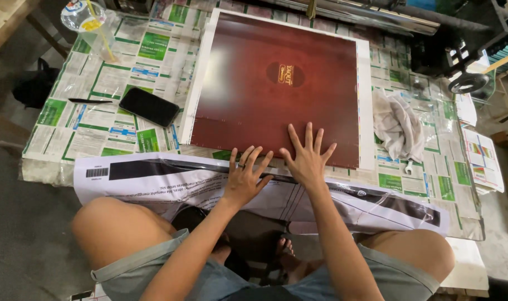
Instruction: The person sits on the floor and repeatedly wipes a reddish-brown rectangular board with a white cloth. They smooth the surface with their hands and wipe it multiple times, occasionally picking up the cloth to continue cleaning.
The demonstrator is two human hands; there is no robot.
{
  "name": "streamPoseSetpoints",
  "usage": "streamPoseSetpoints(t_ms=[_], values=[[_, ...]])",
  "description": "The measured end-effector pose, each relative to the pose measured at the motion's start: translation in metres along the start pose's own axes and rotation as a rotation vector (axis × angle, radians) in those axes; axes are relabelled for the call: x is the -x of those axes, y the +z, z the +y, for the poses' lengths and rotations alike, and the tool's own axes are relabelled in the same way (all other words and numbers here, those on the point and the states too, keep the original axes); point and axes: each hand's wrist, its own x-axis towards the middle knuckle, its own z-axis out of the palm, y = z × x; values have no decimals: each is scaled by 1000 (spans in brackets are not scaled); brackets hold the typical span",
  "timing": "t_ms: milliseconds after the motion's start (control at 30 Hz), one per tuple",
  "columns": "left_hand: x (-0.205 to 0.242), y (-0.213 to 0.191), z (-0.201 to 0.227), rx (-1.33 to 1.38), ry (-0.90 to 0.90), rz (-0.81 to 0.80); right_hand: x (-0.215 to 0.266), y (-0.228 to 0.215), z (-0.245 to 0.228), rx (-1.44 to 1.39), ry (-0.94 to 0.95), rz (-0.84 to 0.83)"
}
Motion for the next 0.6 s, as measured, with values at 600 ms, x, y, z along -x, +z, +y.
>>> streamPoseSetpoints(t_ms=[600], values=[[-6, -5, 3, 6, -39, 41, -113, 8, 42, -22, 27, -182]])
